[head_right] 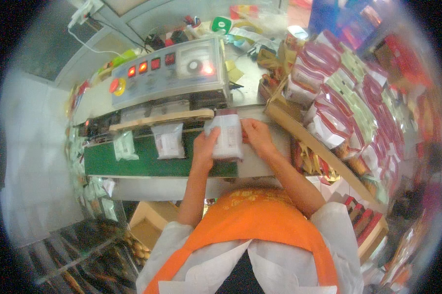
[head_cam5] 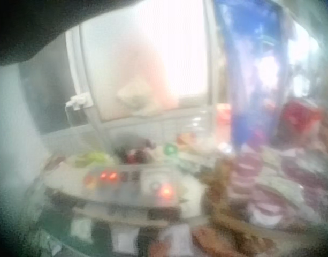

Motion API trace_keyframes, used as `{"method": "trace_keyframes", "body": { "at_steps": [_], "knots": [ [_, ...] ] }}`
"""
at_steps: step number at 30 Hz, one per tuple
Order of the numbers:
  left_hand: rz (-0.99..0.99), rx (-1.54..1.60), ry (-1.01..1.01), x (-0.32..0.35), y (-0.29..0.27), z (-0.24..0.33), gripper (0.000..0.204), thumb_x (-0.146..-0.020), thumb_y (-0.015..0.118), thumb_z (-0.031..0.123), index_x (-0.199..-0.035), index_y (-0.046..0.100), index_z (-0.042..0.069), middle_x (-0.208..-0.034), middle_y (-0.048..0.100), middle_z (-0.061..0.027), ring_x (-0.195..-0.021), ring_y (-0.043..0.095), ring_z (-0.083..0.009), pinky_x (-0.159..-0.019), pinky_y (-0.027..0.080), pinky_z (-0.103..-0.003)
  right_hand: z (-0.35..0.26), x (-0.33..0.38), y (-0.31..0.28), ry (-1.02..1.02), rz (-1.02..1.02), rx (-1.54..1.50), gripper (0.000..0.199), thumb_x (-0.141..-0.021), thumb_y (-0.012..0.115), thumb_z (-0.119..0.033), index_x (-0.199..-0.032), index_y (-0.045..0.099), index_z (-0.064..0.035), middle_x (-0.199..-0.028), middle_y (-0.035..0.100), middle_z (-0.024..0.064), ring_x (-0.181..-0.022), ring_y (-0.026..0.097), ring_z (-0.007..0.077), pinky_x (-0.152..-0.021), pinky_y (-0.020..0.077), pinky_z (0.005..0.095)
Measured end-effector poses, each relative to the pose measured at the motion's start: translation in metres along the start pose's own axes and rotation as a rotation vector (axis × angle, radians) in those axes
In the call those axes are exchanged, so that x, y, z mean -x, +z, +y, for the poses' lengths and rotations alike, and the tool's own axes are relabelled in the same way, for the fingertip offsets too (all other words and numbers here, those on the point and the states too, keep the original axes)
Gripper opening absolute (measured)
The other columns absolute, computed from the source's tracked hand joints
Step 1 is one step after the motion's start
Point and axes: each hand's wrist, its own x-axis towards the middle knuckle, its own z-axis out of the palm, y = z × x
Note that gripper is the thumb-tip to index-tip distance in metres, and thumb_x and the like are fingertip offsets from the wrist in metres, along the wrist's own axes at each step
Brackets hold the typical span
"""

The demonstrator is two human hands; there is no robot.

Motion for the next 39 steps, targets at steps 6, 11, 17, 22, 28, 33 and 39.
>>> {"method": "trace_keyframes", "body": {
  "at_steps": [6, 11, 17, 22, 28, 33, 39],
  "knots": [
    [0.017, 0.043, 0.087, -0.003, -0.018, -0.006, 0.03, -0.077, 0.061, 0.02, -0.098, 0.053, 0.0, -0.085, 0.058, -0.0044, -0.075, 0.052, -0.0117, -0.068, 0.042, -0.026, -0.054, 0.084, -0.031, -0.513, -0.119, 0.542, 0.02, -0.083, 0.053, -0.014, -0.097, 0.054, -0.001, -0.094, 0.058, 0.0076, -0.084, 0.055, 0.0179, -0.074, 0.0453, 0.0294],
    [0.319, -0.039, 0.503, 0.012, -0.026, -0.017, 0.034, -0.079, 0.055, 0.009, -0.11, 0.044, -0.002, -0.117, 0.044, -0.0124, -0.107, 0.042, -0.0205, -0.091, 0.033, -0.032, -0.135, 0.151, -0.07, -1.082, 0.465, 1.346, 0.03, -0.068, 0.063, -0.007, -0.097, 0.055, -0.0078, -0.09, 0.056, 0.007, -0.089, 0.05, 0.026, -0.081, 0.0366, 0.038],
    [0.176, -0.373, 0.902, 0.056, 0.019, 0.007, 0.048, -0.073, 0.056, 0.006, -0.117, 0.039, 0.0, -0.125, 0.036, -0.0156, -0.117, 0.033, -0.028, -0.098, 0.023, -0.037, -0.144, 0.155, -0.113, -1.026, 0.513, 1.603, 0.024, -0.061, 0.063, -0.008, -0.084, 0.058, -0.0086, -0.083, 0.055, 0.003, -0.087, 0.048, 0.0242, -0.087, 0.0321, 0.0414],
    [-0.223, -0.384, 1.043, 0.089, 0.056, 0.041, 0.054, -0.065, 0.06, 0.004, -0.116, 0.04, 0.001, -0.129, 0.033, -0.0145, -0.12, 0.031, -0.025, -0.1, 0.023, -0.034, -0.171, 0.178, -0.078, -1.342, 0.361, 1.494, 0.021, -0.057, 0.062, -0.011, -0.079, 0.058, -0.0091, -0.08, 0.053, 0.0021, -0.087, 0.048, 0.0218, -0.086, 0.0337, 0.0455],
    [-0.724, -0.363, 0.427, 0.108, 0.063, 0.078, 0.046, -0.067, 0.07, 0.016, -0.106, 0.048, 0.001, -0.103, 0.054, -0.0091, -0.094, 0.05, -0.013, -0.083, 0.039, -0.028, -0.158, 0.165, -0.046, -1.353, -0.095, 1.328, 0.025, -0.058, 0.062, -0.014, -0.082, 0.059, -0.0086, -0.084, 0.051, 0.0026, -0.087, 0.047, 0.0216, -0.084, 0.0365, 0.0453],
    [-0.467, -0.368, 0.487, 0.09, 0.051, 0.042, 0.035, -0.071, 0.067, 0.018, -0.099, 0.052, 0.004, -0.083, 0.059, -0.0054, -0.075, 0.052, -0.008, -0.067, 0.043, -0.024, -0.123, 0.131, -0.027, -0.902, 0.027, 0.806, 0.034, -0.066, 0.068, -0.02, -0.094, 0.055, -0.006, -0.104, 0.049, 0.0117, -0.109, 0.04, 0.0315, -0.089, 0.0334, 0.041],
    [-0.266, -0.759, 0.564, 0.082, 0.043, 0.022, 0.038, -0.069, 0.067, 0.028, -0.097, 0.052, 0.008, -0.081, 0.059, -0.0109, -0.069, 0.058, -0.0207, -0.062, 0.045, -0.029, -0.104, 0.105, -0.014, -1.007, -0.202, 1.199, 0.017, -0.066, 0.067, -0.015, -0.072, 0.056, -0.0028, -0.104, 0.052, 0.01, -0.109, 0.04, 0.0321, -0.089, 0.0325, 0.0412]
  ]
}}
